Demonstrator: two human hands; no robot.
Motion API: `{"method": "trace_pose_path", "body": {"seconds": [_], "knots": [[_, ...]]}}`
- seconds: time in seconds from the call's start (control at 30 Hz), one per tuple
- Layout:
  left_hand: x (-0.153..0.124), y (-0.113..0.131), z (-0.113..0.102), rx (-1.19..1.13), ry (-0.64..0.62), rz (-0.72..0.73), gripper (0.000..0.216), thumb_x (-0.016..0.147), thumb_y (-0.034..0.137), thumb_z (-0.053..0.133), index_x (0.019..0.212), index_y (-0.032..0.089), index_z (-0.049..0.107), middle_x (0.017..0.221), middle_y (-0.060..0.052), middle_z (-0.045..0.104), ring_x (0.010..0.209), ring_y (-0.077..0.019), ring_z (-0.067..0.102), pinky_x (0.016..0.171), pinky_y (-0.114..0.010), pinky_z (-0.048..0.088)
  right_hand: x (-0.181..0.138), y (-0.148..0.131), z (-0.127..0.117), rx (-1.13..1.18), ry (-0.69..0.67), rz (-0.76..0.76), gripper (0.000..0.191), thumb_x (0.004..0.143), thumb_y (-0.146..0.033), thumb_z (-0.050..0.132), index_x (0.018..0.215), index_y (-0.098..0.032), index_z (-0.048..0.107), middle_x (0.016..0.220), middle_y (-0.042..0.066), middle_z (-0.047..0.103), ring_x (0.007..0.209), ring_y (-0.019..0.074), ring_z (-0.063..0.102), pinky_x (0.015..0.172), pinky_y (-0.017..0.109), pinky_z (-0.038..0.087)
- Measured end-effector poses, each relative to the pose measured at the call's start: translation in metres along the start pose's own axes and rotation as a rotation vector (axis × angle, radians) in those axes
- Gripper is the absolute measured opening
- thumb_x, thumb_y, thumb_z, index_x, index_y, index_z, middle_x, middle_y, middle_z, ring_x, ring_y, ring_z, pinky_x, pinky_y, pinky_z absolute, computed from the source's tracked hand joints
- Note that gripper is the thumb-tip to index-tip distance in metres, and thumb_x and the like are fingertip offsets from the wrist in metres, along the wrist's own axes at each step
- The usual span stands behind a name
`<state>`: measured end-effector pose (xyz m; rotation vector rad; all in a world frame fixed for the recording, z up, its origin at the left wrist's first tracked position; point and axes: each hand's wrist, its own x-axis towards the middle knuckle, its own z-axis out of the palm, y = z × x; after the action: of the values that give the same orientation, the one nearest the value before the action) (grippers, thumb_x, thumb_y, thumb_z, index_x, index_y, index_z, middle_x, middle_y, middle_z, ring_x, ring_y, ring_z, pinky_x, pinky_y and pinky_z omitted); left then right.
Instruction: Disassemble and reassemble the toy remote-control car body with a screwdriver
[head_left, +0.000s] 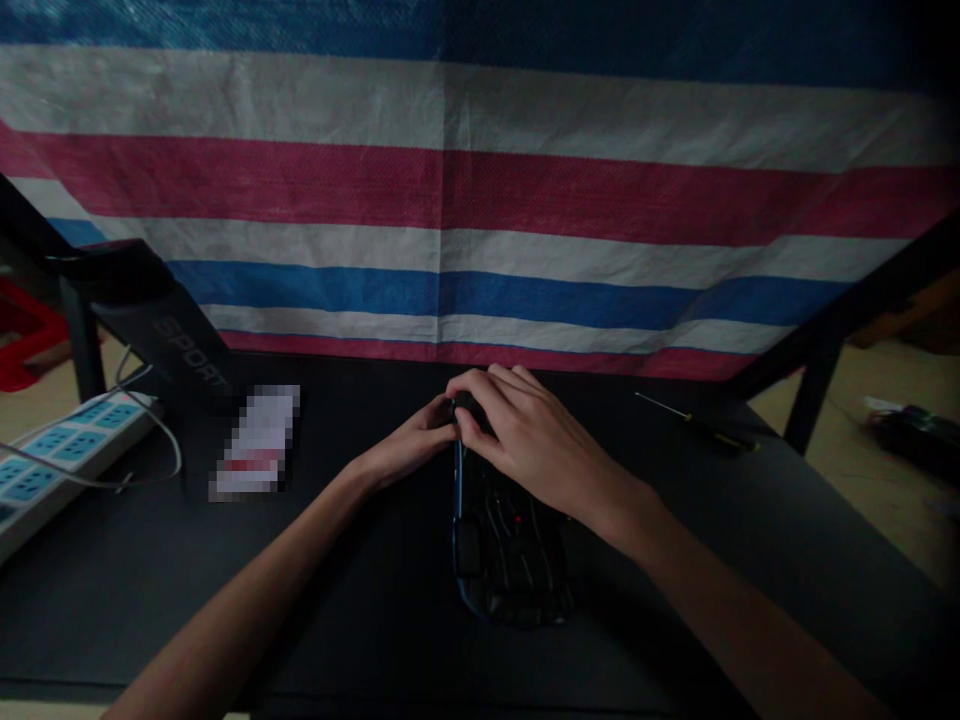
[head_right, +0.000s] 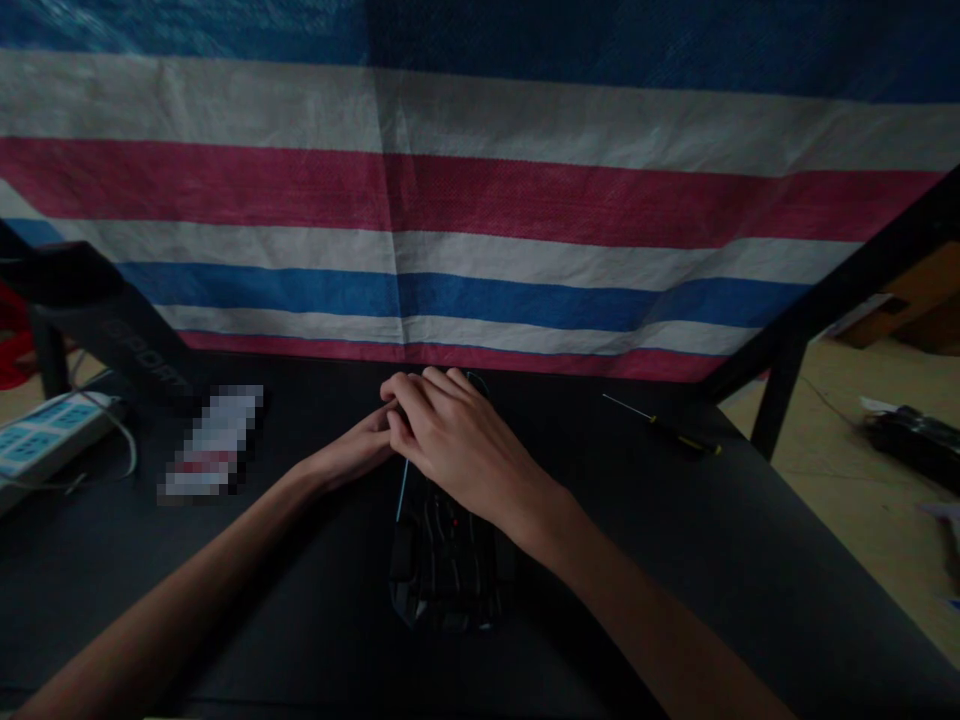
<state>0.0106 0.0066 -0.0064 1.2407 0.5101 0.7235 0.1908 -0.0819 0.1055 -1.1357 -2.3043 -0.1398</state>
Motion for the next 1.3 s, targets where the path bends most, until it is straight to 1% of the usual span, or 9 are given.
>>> {"method": "trace_pose_path", "body": {"seconds": [0.13, 0.3, 0.43, 0.57, 0.9, 1.07, 1.13, 1.23, 1.3], "knots": [[-0.001, 0.002, 0.002, -0.021, -0.001, -0.015, 0.059, 0.082, 0.038, 0.09, 0.132, 0.018, 0.066, 0.132, -0.012, 0.072, 0.13, -0.0312, 0.062, 0.116, -0.043, 0.043, 0.001, 0.001, -0.009, 0.068, -0.038, -0.005, 0.026, 0.106, -0.019, 0.05, 0.13, -0.019, 0.062, 0.122, 0.011, 0.075, 0.112, 0.026, 0.066, 0.101, 0.044, 0.048], [-0.001, 0.003, 0.005, -0.056, 0.008, 0.012, 0.053, 0.084, 0.031, 0.088, 0.131, 0.016, 0.067, 0.129, -0.013, 0.073, 0.134, -0.0323, 0.061, 0.117, -0.044, 0.041, 0.0, 0.005, -0.016, 0.059, -0.049, 0.039, 0.015, 0.11, -0.026, 0.054, 0.11, -0.021, 0.068, 0.104, 0.006, 0.077, 0.099, 0.0237, 0.069, 0.096, 0.041, 0.047], [-0.001, 0.004, 0.005, -0.075, 0.001, 0.002, 0.063, 0.084, 0.029, 0.088, 0.139, 0.016, 0.062, 0.129, -0.013, 0.072, 0.129, -0.0306, 0.063, 0.115, -0.043, 0.043, -0.001, 0.006, -0.02, 0.141, -0.067, 0.01, 0.018, 0.105, -0.017, 0.056, 0.12, -0.02, 0.065, 0.112, 0.007, 0.075, 0.108, 0.0238, 0.068, 0.103, 0.041, 0.048], [-0.002, 0.005, 0.004, -0.046, 0.018, -0.035, 0.065, 0.083, 0.033, 0.088, 0.139, 0.015, 0.06, 0.129, -0.013, 0.071, 0.118, -0.0269, 0.066, 0.107, -0.04, 0.047, -0.001, 0.005, -0.02, 0.128, -0.071, -0.024, 0.024, 0.102, -0.016, 0.054, 0.123, -0.018, 0.065, 0.118, 0.009, 0.074, 0.113, 0.0251, 0.066, 0.108, 0.044, 0.048], [-0.003, 0.004, 0.003, -0.031, 0.033, 0.005, 0.047, 0.082, 0.025, 0.086, 0.125, 0.018, 0.067, 0.109, -0.007, 0.074, 0.118, -0.0264, 0.065, 0.106, -0.038, 0.048, -0.003, 0.01, -0.025, 0.015, -0.12, -0.216, 0.031, 0.1, -0.009, 0.051, 0.122, -0.019, 0.069, 0.119, 0.009, 0.071, 0.115, 0.0259, 0.062, 0.106, 0.045, 0.05], [-0.005, 0.007, 0.004, 0.008, 0.016, 0.036, 0.037, 0.083, 0.027, 0.085, 0.115, 0.017, 0.069, 0.103, -0.006, 0.074, 0.124, -0.0305, 0.064, 0.106, -0.039, 0.049, -0.001, 0.0, -0.015, 0.039, -0.106, -0.188, 0.024, 0.103, -0.012, 0.051, 0.116, -0.021, 0.069, 0.119, 0.008, 0.072, 0.115, 0.0253, 0.062, 0.106, 0.045, 0.05], [-0.006, 0.007, 0.005, 0.019, 0.01, 0.019, 0.036, 0.084, 0.028, 0.083, 0.116, 0.017, 0.07, 0.109, -0.006, 0.074, 0.128, -0.0331, 0.062, 0.107, -0.039, 0.048, 0.0, -0.004, -0.009, 0.031, -0.077, -0.136, 0.023, 0.109, -0.02, 0.049, 0.122, -0.02, 0.067, 0.12, 0.009, 0.073, 0.115, 0.0256, 0.063, 0.104, 0.045, 0.05], [-0.005, 0.003, 0.003, 0.003, 0.033, -0.003, 0.047, 0.085, 0.032, 0.083, 0.126, 0.016, 0.067, 0.131, -0.011, 0.071, 0.136, -0.0353, 0.058, 0.109, -0.041, 0.047, 0.002, -0.008, 0.0, -0.007, -0.005, -0.062, 0.028, 0.113, -0.027, 0.047, 0.135, -0.016, 0.061, 0.129, 0.012, 0.073, 0.119, 0.0266, 0.063, 0.105, 0.044, 0.05], [-0.003, -0.001, 0.002, -0.017, 0.031, -0.004, 0.057, 0.084, 0.035, 0.084, 0.133, 0.016, 0.063, 0.14, -0.014, 0.068, 0.139, -0.0345, 0.057, 0.112, -0.042, 0.046, 0.004, -0.008, 0.005, -0.062, 0.035, -0.017, 0.027, 0.114, -0.028, 0.046, 0.131, -0.014, 0.062, 0.125, 0.013, 0.074, 0.114, 0.0273, 0.065, 0.099, 0.044, 0.051]]}}
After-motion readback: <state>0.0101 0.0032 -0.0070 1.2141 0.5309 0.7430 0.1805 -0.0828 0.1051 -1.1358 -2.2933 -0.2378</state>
